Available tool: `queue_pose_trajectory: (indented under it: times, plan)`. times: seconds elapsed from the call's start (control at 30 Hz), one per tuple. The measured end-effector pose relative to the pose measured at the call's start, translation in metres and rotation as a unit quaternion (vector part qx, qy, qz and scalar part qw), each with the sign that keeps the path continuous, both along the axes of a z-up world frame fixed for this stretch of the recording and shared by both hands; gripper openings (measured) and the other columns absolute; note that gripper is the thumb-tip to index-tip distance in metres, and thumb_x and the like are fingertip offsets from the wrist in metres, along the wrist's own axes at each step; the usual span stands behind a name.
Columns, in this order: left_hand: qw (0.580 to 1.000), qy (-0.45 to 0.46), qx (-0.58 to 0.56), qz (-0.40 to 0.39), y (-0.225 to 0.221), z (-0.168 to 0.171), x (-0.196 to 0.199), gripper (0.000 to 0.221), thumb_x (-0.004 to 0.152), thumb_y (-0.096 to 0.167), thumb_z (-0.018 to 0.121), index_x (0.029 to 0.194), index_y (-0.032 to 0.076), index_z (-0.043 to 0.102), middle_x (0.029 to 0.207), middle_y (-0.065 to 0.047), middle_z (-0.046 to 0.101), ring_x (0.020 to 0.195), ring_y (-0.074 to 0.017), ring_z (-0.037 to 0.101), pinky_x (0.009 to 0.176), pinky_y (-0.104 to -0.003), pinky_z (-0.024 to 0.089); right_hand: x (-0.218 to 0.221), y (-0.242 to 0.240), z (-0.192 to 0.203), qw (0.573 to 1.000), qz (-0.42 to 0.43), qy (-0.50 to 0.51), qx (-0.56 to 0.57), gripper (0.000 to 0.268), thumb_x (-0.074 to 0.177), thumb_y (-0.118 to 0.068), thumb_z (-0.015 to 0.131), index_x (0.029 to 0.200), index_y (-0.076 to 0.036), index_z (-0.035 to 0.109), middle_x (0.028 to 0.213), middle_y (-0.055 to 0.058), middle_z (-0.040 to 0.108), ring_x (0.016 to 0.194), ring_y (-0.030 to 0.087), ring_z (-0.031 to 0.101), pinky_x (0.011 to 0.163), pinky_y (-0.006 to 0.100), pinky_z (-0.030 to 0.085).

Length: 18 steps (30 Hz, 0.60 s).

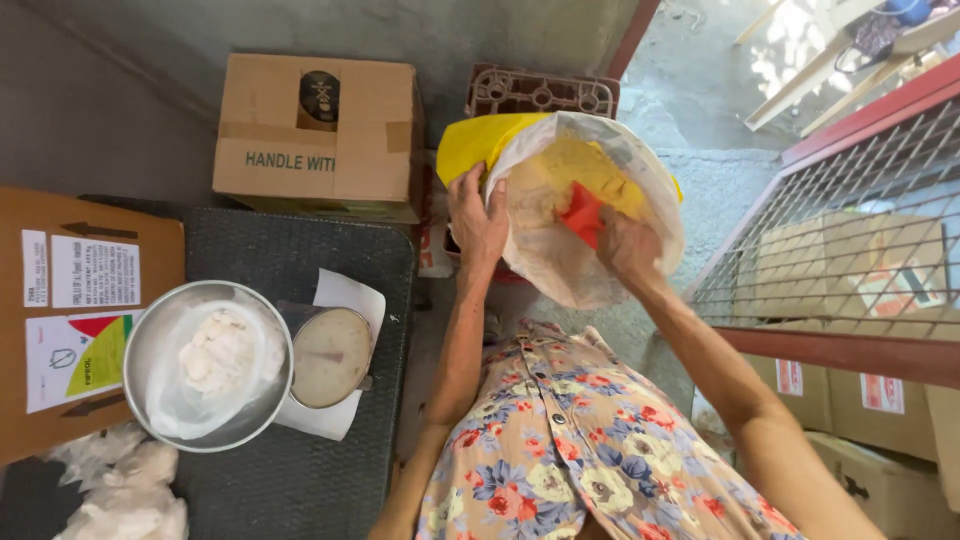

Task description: Measuring and bagging white and yellow chemical powders using a scale and a scoop.

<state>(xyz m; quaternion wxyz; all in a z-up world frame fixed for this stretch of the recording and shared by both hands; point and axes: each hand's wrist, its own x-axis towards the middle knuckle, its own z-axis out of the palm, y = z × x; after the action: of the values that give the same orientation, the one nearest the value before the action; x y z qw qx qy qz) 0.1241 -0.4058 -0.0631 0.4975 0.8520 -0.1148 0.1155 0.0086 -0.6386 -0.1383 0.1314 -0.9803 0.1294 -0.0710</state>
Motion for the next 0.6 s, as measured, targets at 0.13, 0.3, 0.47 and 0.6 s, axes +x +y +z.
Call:
queue_pose_trajectory:
  times: [0.13, 0.3, 0.47, 0.6]
  plan:
    - [1.0, -0.001, -0.003, -0.007, 0.002, 0.005, 0.004, 0.049, 0.1, 0.034, 0.063, 0.138, 0.004, 0.058, 0.133, -0.02, 0.055, 0.125, -0.0404, 0.053, 0.105, -0.049, 0.043, 0.02, 0.02, -0.01, 0.998, -0.042, -0.017, 0.045, 0.018, 0.089, -0.028, 0.069, 0.1, -0.014, 0.068, 0.083, 0.018, 0.072, 0.076, 0.04, 0.07, 0.063, 0.054, 0.052]
    - [0.997, 0.03, -0.008, -0.066, 0.01, 0.001, 0.007, 0.049, 0.104, 0.035, 0.059, 0.14, 0.002, 0.056, 0.135, -0.021, 0.054, 0.126, -0.0388, 0.052, 0.104, -0.049, 0.043, 0.018, 0.014, -0.019, 0.992, -0.079, -0.062, 0.082, 0.022, 0.086, -0.025, 0.073, 0.103, -0.012, 0.068, 0.088, 0.018, 0.072, 0.081, 0.041, 0.07, 0.068, 0.053, 0.052]
    - [0.997, 0.033, -0.015, -0.067, 0.019, 0.008, 0.004, 0.05, 0.103, 0.035, 0.062, 0.14, 0.002, 0.056, 0.133, -0.021, 0.055, 0.126, -0.0379, 0.055, 0.105, -0.048, 0.045, 0.017, 0.015, -0.021, 0.986, -0.115, -0.072, 0.093, 0.022, 0.085, -0.025, 0.075, 0.101, -0.012, 0.069, 0.087, 0.017, 0.072, 0.081, 0.04, 0.07, 0.068, 0.052, 0.053]
    - [0.998, 0.022, -0.019, -0.063, 0.024, 0.003, 0.005, 0.052, 0.099, 0.037, 0.066, 0.138, 0.003, 0.058, 0.13, -0.021, 0.057, 0.123, -0.0382, 0.057, 0.104, -0.047, 0.047, 0.023, 0.014, -0.025, 0.981, -0.11, -0.135, 0.086, 0.019, 0.085, -0.023, 0.075, 0.101, -0.014, 0.07, 0.088, 0.015, 0.073, 0.078, 0.038, 0.07, 0.067, 0.051, 0.054]
